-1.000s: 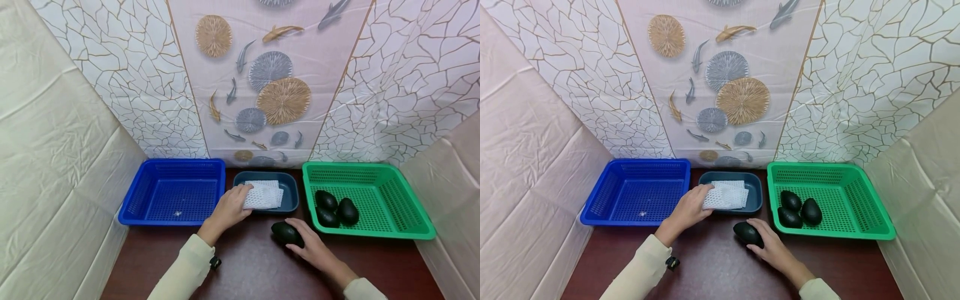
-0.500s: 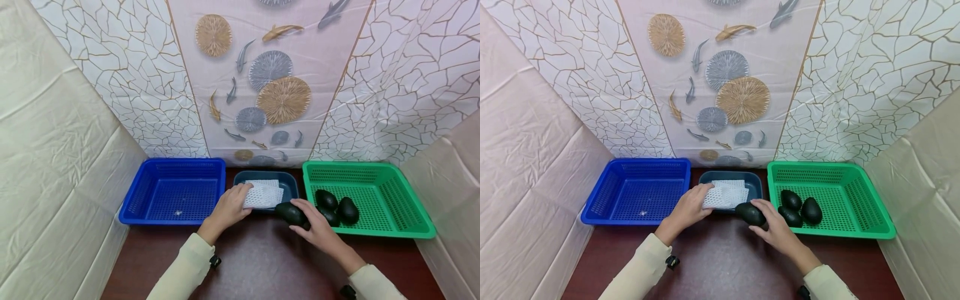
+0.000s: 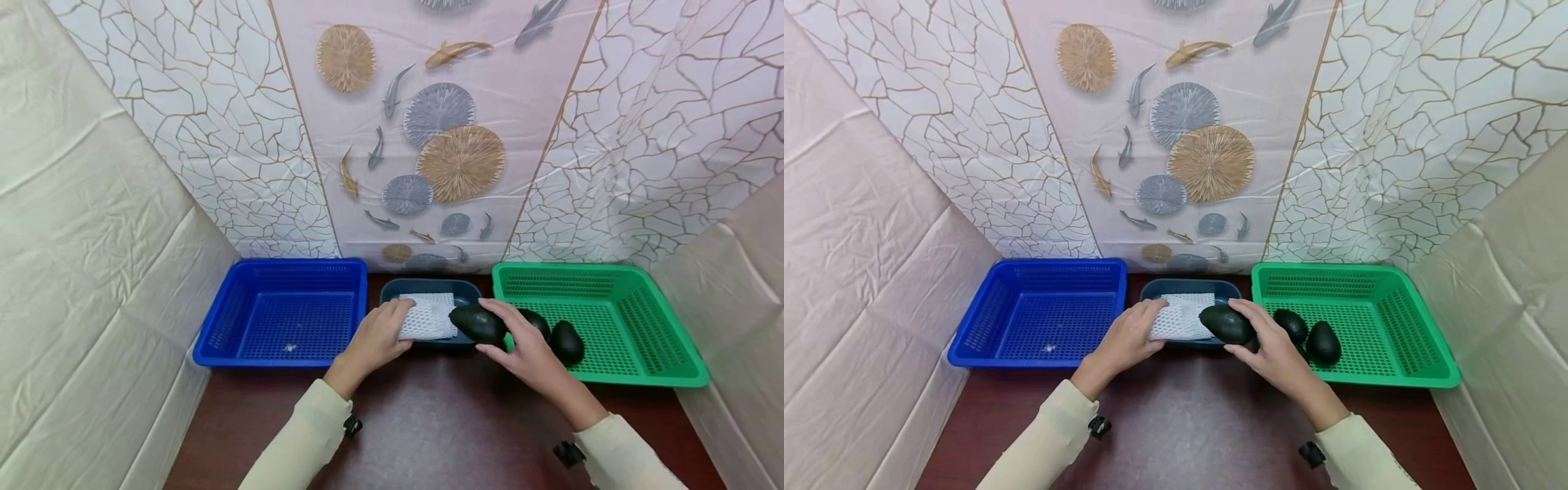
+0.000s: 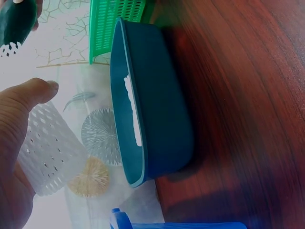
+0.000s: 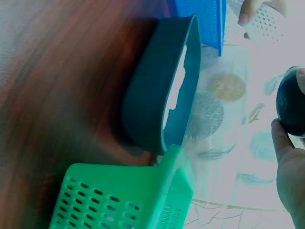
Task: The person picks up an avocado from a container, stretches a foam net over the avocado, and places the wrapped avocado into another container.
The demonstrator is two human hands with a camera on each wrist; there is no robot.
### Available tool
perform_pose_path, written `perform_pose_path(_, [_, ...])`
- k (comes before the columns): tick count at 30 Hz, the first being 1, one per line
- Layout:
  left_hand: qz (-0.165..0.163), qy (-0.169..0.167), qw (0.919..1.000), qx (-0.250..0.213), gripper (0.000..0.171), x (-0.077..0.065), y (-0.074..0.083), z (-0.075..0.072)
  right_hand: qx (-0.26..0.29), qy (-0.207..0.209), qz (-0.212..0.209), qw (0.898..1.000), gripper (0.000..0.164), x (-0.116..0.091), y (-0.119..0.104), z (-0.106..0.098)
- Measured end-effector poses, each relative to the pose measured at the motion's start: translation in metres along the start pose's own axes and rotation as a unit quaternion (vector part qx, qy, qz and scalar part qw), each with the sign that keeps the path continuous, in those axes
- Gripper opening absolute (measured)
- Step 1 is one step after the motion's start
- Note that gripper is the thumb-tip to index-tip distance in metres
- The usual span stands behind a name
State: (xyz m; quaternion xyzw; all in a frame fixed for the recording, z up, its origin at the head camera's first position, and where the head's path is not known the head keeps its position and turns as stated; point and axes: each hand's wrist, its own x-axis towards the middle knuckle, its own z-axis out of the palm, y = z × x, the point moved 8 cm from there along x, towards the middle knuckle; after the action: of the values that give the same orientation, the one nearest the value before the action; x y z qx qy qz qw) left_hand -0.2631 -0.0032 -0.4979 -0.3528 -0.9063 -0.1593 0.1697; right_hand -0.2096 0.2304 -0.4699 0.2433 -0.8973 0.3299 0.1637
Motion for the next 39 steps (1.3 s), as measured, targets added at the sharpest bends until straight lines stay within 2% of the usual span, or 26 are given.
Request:
perform_pose_path(8, [-0.008,-0.02,0.9997,0.012,0.066,0.002,0.005,-0.002,-0.014,-0.017,0.009,1.0,0.089,0.006,-0.01,0.001])
perform_pose_path(15, [-0.007,-0.04,0.9992,0.003,0.069,0.005,0.011,0.0,-0.018,-0.017,-0.022,0.999,0.083,0.01,-0.017,0.003])
perform_pose_path(21, [0.0,-0.044,0.999,-0.004,0.07,0.008,0.019,-0.002,-0.018,-0.015,-0.03,0.999,0.081,0.01,-0.019,0.005])
perform_pose_path(26, [0.009,-0.04,0.9991,-0.007,0.069,0.01,0.026,-0.003,-0.012,-0.023,-0.026,0.999,0.081,0.01,-0.02,0.008])
perform_pose_path(35, [0.039,-0.001,0.9992,-0.006,0.064,0.014,0.037,-0.007,-0.012,-0.023,-0.028,0.999,0.078,0.009,-0.02,0.011])
perform_pose_path(39, [0.043,0.004,0.9991,0.0,0.063,0.015,0.04,-0.006,-0.016,-0.021,-0.028,0.999,0.078,0.01,-0.022,0.014])
